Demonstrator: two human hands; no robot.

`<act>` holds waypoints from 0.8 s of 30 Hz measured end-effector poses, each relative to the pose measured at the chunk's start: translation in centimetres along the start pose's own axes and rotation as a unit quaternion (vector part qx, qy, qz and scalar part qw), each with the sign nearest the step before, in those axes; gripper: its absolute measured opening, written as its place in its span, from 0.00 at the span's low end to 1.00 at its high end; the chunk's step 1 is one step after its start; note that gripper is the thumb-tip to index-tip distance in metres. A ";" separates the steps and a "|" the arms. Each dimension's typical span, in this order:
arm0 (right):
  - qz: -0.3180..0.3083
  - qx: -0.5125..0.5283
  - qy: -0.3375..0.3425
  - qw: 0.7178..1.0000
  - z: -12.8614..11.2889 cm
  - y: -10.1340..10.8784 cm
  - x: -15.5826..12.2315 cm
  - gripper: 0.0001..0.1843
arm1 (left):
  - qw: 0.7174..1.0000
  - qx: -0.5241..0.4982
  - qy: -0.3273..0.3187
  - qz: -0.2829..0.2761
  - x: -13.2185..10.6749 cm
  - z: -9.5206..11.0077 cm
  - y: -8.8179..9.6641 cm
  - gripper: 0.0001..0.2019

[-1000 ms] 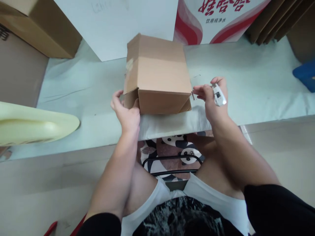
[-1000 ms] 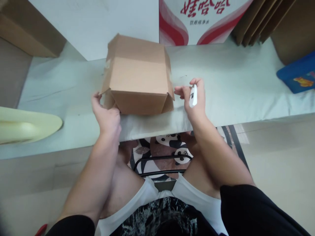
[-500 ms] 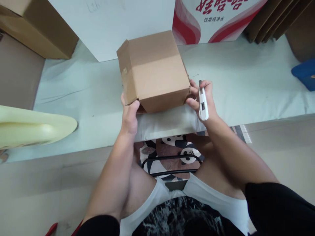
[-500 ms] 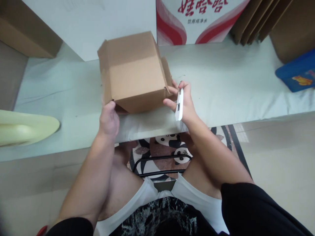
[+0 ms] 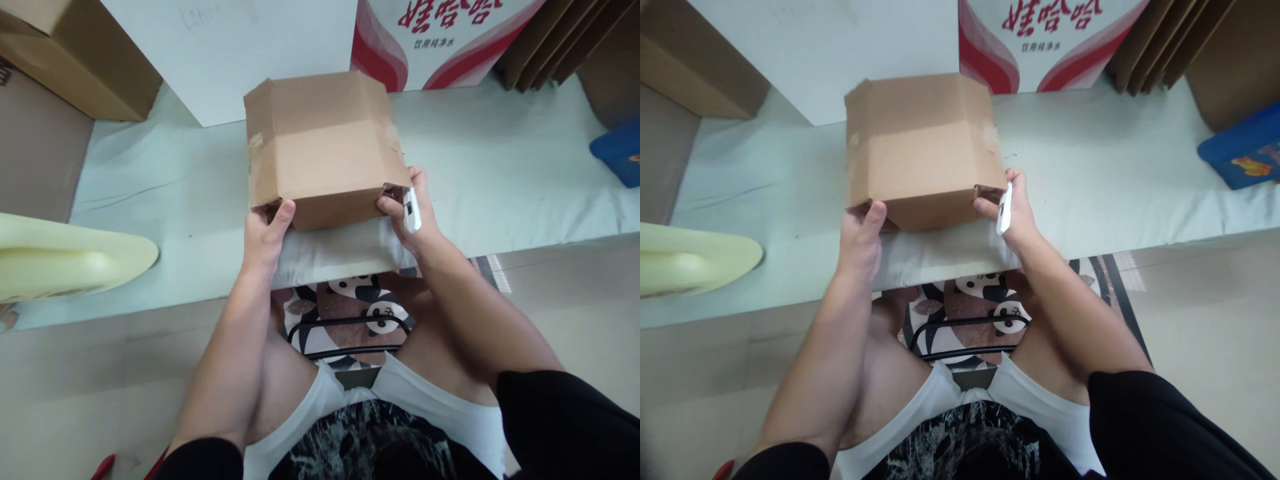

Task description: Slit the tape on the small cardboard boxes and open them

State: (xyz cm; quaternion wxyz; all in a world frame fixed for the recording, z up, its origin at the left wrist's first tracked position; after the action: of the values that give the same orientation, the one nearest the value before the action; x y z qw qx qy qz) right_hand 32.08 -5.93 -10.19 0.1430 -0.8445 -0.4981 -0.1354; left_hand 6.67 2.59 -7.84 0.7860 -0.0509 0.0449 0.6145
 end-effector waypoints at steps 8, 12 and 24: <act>0.076 -0.117 0.042 0.989 -0.1 1.6 0.1 0.40 | 0.989 0.064 -0.045 0.123 -0.1 0.1 0.9 0.33; 0.092 -0.109 0.049 0.989 0.6 2.4 0.4 0.35 | 0.990 0.074 -0.039 0.110 -0.5 0.7 0.8 0.33; 0.140 -0.091 0.112 0.980 -0.2 4.2 1.2 0.29 | 0.998 -0.007 -0.004 0.064 1.0 -0.7 2.6 0.14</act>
State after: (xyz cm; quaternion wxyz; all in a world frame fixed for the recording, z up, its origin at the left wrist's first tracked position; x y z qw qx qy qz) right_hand 36.28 -6.98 -9.99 0.1378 -0.8949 -0.3412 -0.2523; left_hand 4.41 4.04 -8.69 0.7449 -0.0514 0.0405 0.6640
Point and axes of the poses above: each hand's wrist, its own x-axis towards the middle knuckle, its own y-axis out of the back of the hand, z = x × y, the point moved 2 cm from there along x, towards the middle knuckle, and after that the axes turned 14 degrees about y, right-handed, at the moved point
